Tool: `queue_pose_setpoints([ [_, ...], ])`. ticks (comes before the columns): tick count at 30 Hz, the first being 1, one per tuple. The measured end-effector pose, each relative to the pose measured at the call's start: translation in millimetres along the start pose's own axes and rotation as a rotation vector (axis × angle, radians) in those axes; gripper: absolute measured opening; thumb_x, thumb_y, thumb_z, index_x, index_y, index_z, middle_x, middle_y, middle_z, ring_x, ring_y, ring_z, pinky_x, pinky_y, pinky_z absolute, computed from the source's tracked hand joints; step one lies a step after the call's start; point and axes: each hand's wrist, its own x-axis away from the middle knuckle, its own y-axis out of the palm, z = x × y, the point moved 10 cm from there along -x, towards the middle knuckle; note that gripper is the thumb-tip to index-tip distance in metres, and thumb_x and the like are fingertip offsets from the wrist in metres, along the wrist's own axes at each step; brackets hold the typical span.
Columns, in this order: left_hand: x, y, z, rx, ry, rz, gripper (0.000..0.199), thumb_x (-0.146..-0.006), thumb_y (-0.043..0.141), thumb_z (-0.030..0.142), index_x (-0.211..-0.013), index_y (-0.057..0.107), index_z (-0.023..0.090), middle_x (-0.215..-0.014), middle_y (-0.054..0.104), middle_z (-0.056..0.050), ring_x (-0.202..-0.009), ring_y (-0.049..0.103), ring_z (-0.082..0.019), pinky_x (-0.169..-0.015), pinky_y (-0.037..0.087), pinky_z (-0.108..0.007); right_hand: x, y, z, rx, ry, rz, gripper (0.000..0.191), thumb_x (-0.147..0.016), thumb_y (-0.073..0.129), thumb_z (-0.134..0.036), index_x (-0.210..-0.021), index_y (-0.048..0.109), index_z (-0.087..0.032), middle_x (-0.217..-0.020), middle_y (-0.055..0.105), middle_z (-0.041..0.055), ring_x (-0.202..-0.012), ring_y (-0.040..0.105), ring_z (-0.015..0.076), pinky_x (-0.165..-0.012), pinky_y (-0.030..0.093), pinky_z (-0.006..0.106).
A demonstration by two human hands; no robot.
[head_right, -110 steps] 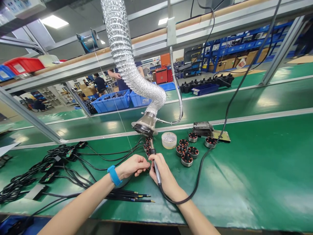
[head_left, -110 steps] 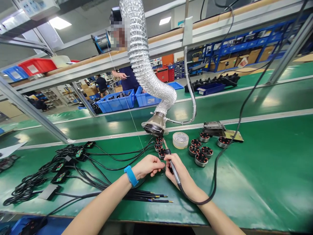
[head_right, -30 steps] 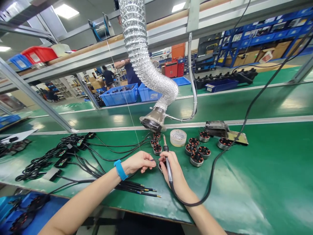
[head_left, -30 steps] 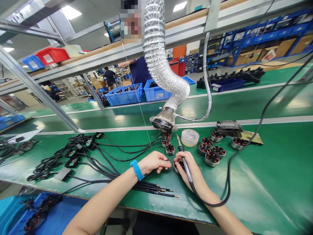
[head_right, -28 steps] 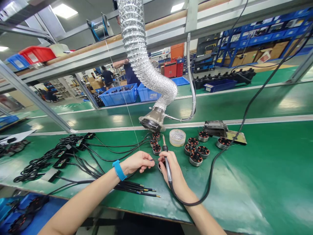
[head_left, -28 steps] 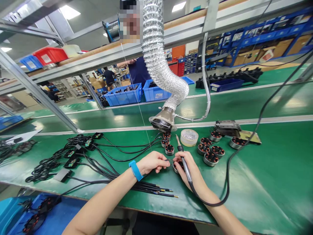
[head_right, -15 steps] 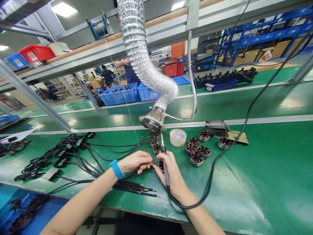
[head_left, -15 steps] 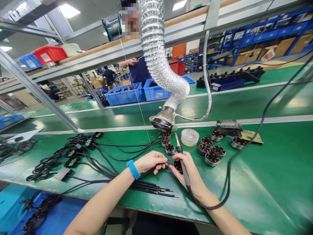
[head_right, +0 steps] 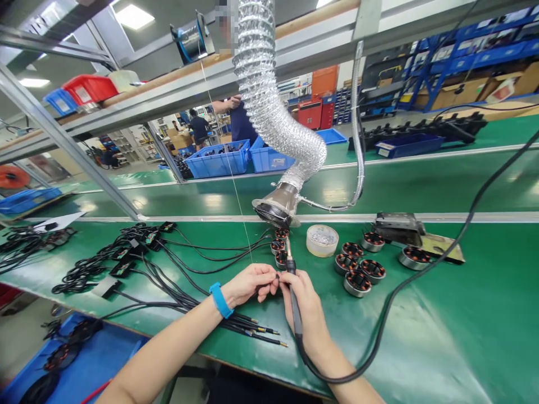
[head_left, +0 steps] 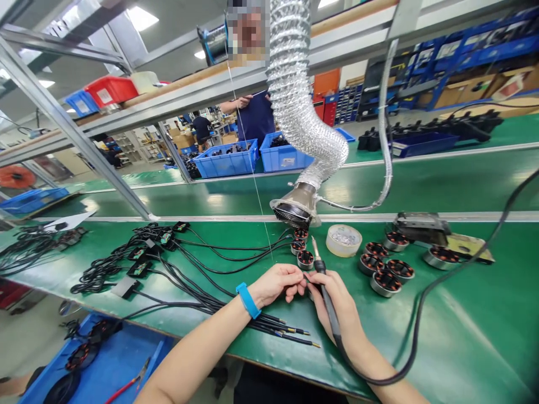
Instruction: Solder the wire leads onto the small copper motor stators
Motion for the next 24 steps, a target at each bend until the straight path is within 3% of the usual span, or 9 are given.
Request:
queue_pose_setpoints([
  [7, -3, -12.0, 18, -0.296, 0.001, 0.090, 0.053, -0.078, 0.066, 0.061, -0.085, 0.061, 0.009, -0.068, 0.059, -0.001, -0.047, 0.049, -0.006, -0.046, 0.042, -0.020, 0, 1, 6, 0.008, 0.017, -0.022, 0.022, -0.099, 0.050, -0.018, -0.120, 0.049, -0.024, -0.129, 0.053, 0.0088, -0.120, 0.056, 0.0195, -0.101, 0.048, 0.033],
  [9, 0, -18.2, 34, -0.458, 0.037, 0.147, 0.047, -0.084, 0.061, 0.056, -0.086, 0.064, 0.009, -0.072, 0.061, -0.003, -0.054, 0.053, -0.008, -0.052, 0.045, -0.021, 0, -2, 7, 0.059, 0.026, -0.031, 0.025, -0.098, 0.056, -0.024, -0.122, 0.049, -0.024, -0.131, 0.051, 0.0099, -0.119, 0.056, 0.0221, -0.100, 0.049, 0.036],
  [14, 23, -39.0, 90, -0.973, 0.308, 0.442, 0.026, -0.090, 0.057, 0.037, -0.090, 0.070, 0.015, -0.085, 0.065, -0.003, -0.070, 0.055, -0.010, -0.066, 0.043, -0.023, 3, -10, 9, 0.221, 0.066, -0.007, 0.030, -0.096, 0.060, -0.035, -0.121, 0.050, -0.023, -0.123, 0.051, 0.0111, -0.102, 0.062, 0.0248, -0.087, 0.054, 0.038],
  [17, 19, -40.7, 77, -1.197, 0.243, 0.355, 0.019, -0.085, 0.066, 0.034, -0.087, 0.072, 0.016, -0.083, 0.063, -0.003, -0.073, 0.055, -0.013, -0.068, 0.042, -0.025, 2, -8, 12, 0.228, 0.073, -0.015, 0.028, -0.097, 0.057, -0.034, -0.121, 0.049, -0.023, -0.122, 0.049, 0.0113, -0.094, 0.064, 0.0232, -0.080, 0.056, 0.036],
  [20, 13, -42.0, 58, -1.282, 0.196, 0.263, 0.017, -0.087, 0.062, 0.026, -0.077, 0.070, 0.015, -0.079, 0.062, -0.003, -0.075, 0.056, -0.014, -0.073, 0.044, -0.026, -5, -5, 13, 0.242, 0.075, -0.048, 0.028, -0.097, 0.058, -0.031, -0.122, 0.048, -0.023, -0.122, 0.049, 0.0106, -0.093, 0.064, 0.0230, -0.079, 0.057, 0.036],
  [22, 16, -45.2, 60, -1.266, 0.229, 0.308, 0.024, -0.091, 0.055, 0.023, -0.071, 0.066, 0.014, -0.080, 0.061, -0.004, -0.078, 0.056, -0.015, -0.078, 0.045, -0.028, -13, -2, 13, 0.245, 0.070, -0.089, 0.028, -0.095, 0.059, -0.026, -0.121, 0.047, -0.023, -0.122, 0.048, 0.0103, -0.093, 0.064, 0.0227, -0.080, 0.057, 0.035],
  [24, 29, -51.4, 78, -1.193, 0.333, 0.462, 0.027, -0.093, 0.050, 0.023, -0.071, 0.064, 0.014, -0.093, 0.061, -0.007, -0.091, 0.058, -0.017, -0.086, 0.047, -0.030, -21, 2, 13, 0.252, 0.063, -0.149, 0.029, -0.094, 0.059, -0.023, -0.120, 0.047, -0.023, -0.123, 0.048, 0.0102, -0.092, 0.064, 0.0220, -0.080, 0.057, 0.034],
])
